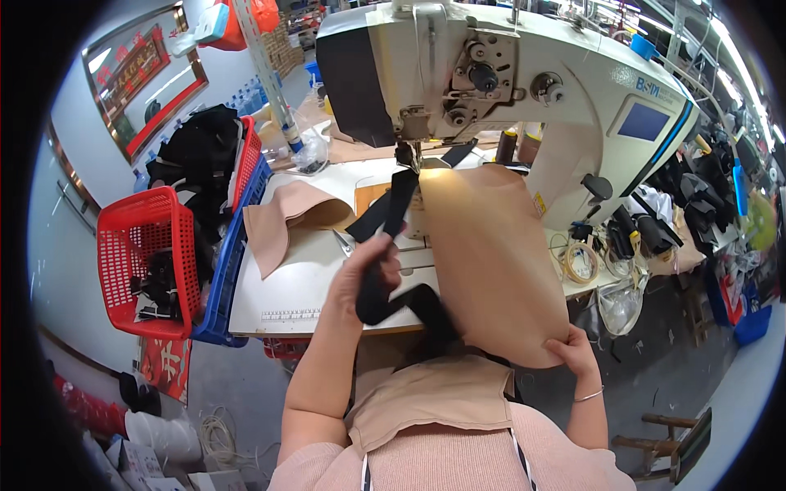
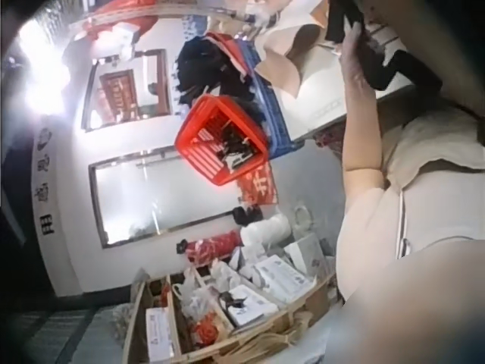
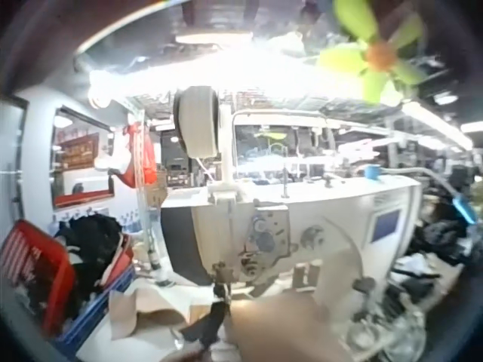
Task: Cutting material and stitching shoe components together using an industrial sewing machine.
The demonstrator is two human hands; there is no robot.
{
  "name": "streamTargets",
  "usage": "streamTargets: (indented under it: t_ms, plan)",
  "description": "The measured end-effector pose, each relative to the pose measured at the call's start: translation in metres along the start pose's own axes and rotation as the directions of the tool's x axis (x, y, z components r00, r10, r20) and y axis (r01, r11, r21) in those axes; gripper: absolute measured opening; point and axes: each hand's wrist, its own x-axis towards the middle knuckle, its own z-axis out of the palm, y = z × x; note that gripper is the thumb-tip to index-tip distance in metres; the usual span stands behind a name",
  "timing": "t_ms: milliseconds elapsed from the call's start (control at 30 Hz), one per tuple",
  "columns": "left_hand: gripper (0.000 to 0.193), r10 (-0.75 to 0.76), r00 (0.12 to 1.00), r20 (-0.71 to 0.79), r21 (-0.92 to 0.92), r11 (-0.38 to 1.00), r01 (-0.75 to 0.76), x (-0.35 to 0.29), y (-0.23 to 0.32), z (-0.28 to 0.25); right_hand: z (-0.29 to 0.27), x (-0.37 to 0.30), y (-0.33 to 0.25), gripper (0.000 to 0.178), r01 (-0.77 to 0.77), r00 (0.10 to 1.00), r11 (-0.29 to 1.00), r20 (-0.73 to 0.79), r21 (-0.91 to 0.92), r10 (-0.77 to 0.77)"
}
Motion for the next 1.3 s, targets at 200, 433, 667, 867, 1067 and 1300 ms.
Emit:
streamTargets:
  t_ms: [200, 433, 667, 867, 1067, 1300]
  plan:
    - [0.034, -0.067, 0.974, -0.216, 0.351, 0.926, 0.142, 0.023, -0.049, -0.025, -0.003, -0.001, 0.004, 0.032, -0.031, 0.999, 0.998, 0.032, 0.058, 0.029]
    - [0.037, 0.024, 0.986, -0.166, 0.440, 0.896, 0.052, 0.022, -0.058, -0.038, -0.003, -0.003, 0.001, 0.025, -0.100, 0.994, 0.993, 0.036, 0.055, 0.099]
    - [0.037, 0.042, 0.984, -0.172, 0.404, 0.914, 0.032, 0.019, -0.058, -0.035, -0.004, -0.002, 0.003, 0.025, -0.108, 0.994, 0.993, 0.039, 0.052, 0.106]
    - [0.036, 0.055, 0.979, -0.196, 0.438, 0.898, 0.037, 0.017, -0.056, -0.031, -0.010, 0.007, 0.010, 0.031, -0.082, 0.980, 0.994, 0.189, 0.075, 0.067]
    - [0.034, 0.017, 0.980, -0.198, 0.402, 0.913, 0.066, 0.013, -0.055, -0.025, -0.001, 0.037, 0.015, 0.041, -0.186, 0.974, 0.823, 0.214, 0.537, 0.080]
    - [0.031, 0.033, 0.977, -0.209, 0.419, 0.906, 0.060, 0.018, -0.058, -0.035, -0.008, 0.034, 0.029, 0.041, -0.152, 0.976, 0.886, 0.207, 0.438, 0.065]
